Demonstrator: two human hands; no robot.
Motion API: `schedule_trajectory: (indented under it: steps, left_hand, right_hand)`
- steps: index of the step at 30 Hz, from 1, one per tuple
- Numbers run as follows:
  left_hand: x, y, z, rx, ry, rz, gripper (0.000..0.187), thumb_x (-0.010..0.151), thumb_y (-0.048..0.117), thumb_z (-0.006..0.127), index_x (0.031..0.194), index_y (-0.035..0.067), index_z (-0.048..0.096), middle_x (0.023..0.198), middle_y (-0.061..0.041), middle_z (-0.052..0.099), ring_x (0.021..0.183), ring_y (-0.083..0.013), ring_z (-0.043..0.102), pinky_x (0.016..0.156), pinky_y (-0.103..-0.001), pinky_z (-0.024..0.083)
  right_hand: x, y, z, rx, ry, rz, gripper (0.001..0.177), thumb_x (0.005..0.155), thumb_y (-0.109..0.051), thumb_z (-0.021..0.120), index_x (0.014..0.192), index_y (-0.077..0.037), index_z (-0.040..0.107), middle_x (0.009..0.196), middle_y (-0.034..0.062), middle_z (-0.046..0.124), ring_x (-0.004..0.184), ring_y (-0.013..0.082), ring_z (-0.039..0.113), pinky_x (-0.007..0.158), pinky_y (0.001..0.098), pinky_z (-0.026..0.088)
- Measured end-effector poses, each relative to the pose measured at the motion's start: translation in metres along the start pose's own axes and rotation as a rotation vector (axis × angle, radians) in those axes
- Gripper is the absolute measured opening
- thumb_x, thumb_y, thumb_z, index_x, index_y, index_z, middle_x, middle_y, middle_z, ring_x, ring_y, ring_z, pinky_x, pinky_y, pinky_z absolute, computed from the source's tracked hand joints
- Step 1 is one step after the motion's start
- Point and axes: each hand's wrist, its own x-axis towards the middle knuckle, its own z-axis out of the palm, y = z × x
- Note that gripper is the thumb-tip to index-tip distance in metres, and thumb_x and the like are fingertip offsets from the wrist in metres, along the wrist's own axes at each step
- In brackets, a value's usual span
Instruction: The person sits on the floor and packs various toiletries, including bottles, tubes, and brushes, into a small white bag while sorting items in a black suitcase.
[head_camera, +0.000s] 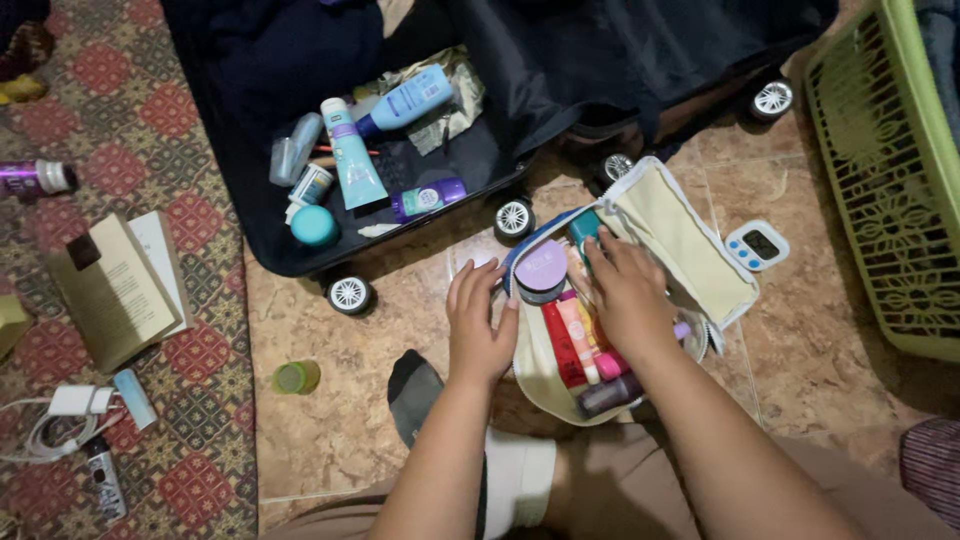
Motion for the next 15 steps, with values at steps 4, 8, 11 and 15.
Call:
schedule_trajectory:
  steps: [4, 8, 11, 15]
  left_hand:
    - [-0.001, 0.000, -0.002, -0.011, 0.013, -0.007, 0.044, 0.089, 0.014, 0.067, 0.132, 0.006, 0.060, 0.144, -0.015, 0.059, 0.145, -0.0431, 0.043, 0.121, -0.053, 0.031]
    - [-0.002, -0.004, -0.001, 0.002, 0.040, -0.003, 0.046, 0.089, 0.013, 0.066, 0.134, 0.005, 0.059, 0.146, -0.017, 0.057, 0.145, -0.0432, 0.043, 0.122, -0.052, 0.031]
    - [-0.001, -0.009, 0.002, 0.009, 0.091, -0.040, 0.051, 0.093, 0.013, 0.065, 0.141, 0.002, 0.053, 0.147, -0.019, 0.054, 0.145, -0.0424, 0.043, 0.122, -0.052, 0.031]
    - [0.001, -0.011, 0.002, -0.039, 0.218, -0.096, 0.058, 0.098, 0.011, 0.059, 0.152, 0.000, 0.041, 0.156, -0.021, 0.045, 0.148, -0.0412, 0.040, 0.124, -0.050, 0.031]
  right_hand:
    - [-0.001, -0.005, -0.003, -0.013, 0.034, 0.004, 0.058, 0.083, -0.014, 0.072, 0.140, -0.014, 0.062, 0.142, 0.0125, 0.057, 0.127, 0.0372, 0.053, 0.104, 0.0512, 0.042]
    - [0.001, -0.006, -0.004, 0.003, 0.000, 0.028, 0.055, 0.085, -0.020, 0.074, 0.139, -0.012, 0.062, 0.141, 0.0125, 0.058, 0.127, 0.0376, 0.052, 0.105, 0.0523, 0.040]
    - [0.000, -0.007, -0.004, 0.007, 0.017, 0.013, 0.051, 0.088, -0.023, 0.073, 0.137, -0.011, 0.063, 0.142, 0.0136, 0.057, 0.130, 0.0388, 0.051, 0.108, 0.0525, 0.039]
    - [0.002, -0.014, -0.011, 0.016, 0.072, -0.061, 0.050, 0.088, -0.018, 0.071, 0.137, -0.010, 0.063, 0.144, 0.0140, 0.056, 0.134, 0.0387, 0.050, 0.112, 0.0523, 0.037]
